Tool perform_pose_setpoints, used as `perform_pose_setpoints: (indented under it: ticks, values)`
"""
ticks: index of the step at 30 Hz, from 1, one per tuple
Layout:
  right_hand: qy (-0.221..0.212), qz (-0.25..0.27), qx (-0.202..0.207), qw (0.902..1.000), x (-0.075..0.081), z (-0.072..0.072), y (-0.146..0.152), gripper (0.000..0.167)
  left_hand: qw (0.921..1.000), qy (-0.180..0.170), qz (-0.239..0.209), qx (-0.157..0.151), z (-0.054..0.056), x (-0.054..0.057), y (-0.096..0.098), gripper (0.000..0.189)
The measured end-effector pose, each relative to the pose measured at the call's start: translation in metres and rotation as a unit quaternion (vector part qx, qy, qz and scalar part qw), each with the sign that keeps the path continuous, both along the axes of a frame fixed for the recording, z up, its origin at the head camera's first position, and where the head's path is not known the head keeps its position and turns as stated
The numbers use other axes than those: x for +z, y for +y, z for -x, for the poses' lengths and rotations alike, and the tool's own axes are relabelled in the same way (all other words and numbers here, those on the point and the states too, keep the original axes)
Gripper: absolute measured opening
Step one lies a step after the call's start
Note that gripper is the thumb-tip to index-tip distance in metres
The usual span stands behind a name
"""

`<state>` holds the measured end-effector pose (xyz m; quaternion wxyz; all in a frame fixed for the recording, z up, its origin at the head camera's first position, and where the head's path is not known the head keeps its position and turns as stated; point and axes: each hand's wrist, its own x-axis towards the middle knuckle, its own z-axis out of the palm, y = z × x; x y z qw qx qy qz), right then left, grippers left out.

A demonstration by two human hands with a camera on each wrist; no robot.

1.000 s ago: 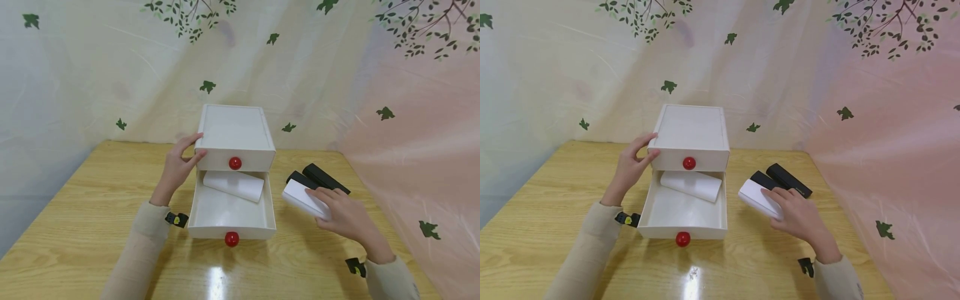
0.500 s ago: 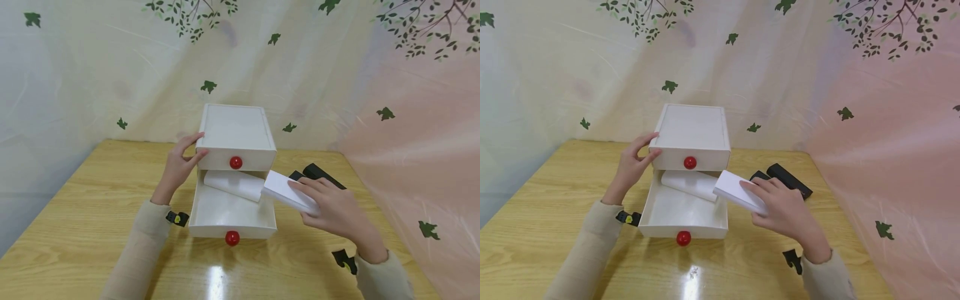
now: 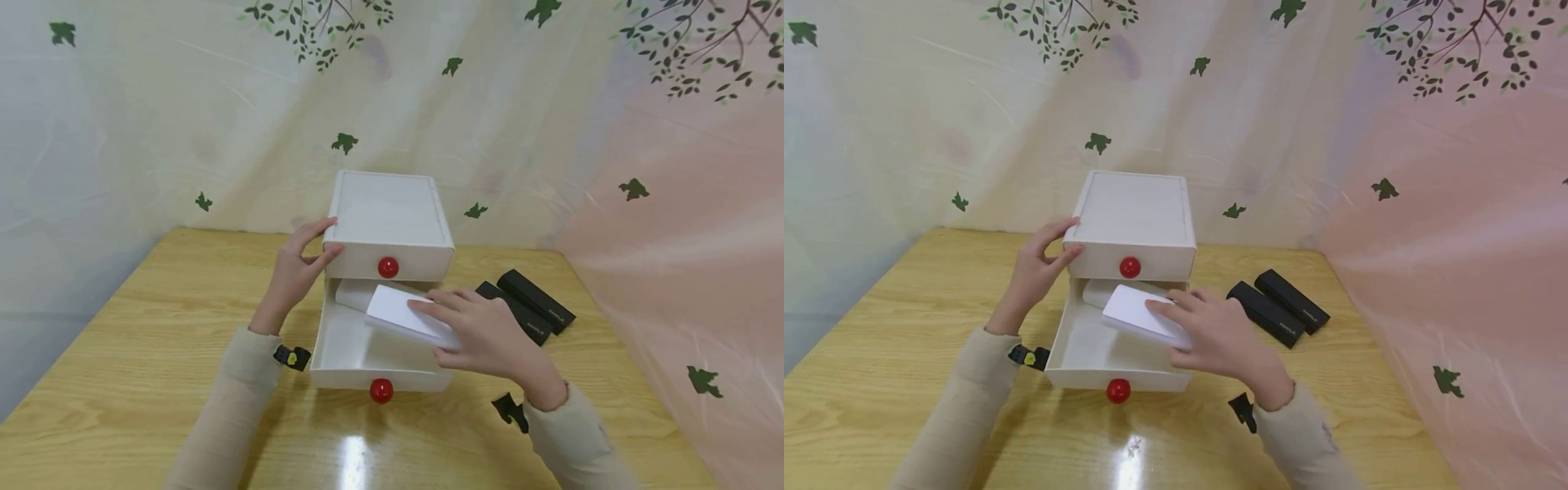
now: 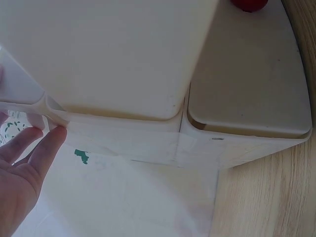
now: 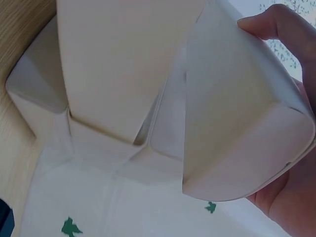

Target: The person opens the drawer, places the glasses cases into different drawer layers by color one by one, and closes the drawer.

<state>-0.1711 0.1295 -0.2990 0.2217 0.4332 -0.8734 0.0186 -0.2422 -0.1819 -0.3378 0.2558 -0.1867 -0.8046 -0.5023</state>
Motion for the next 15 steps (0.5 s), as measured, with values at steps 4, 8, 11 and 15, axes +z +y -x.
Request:
perform_pose_setpoints:
  ticks: [4, 8, 11, 15]
  values:
    - [-0.004, -0.022, 0.006, 0.9997, 0.000, 0.002, -0.015, 0.061, 1.0000, -0.003, -0.003, -0.001, 0.000, 0.000, 0.000, 0.048]
    - [-0.005, -0.044, 0.024, 0.9987, -0.004, 0.007, -0.027, 0.060, 1.0000, -0.002, -0.005, -0.001, 0.000, 0.000, 0.000, 0.047]
    - [-0.011, -0.055, 0.037, 0.9978, -0.008, 0.010, -0.034, 0.059, 1.0000, -0.001, -0.004, 0.000, 0.000, 0.000, 0.000, 0.047]
    - [-0.028, -0.068, 0.030, 0.9969, -0.011, 0.012, -0.042, 0.057, 1.0000, -0.002, -0.002, 0.001, -0.001, 0.001, 0.000, 0.047]
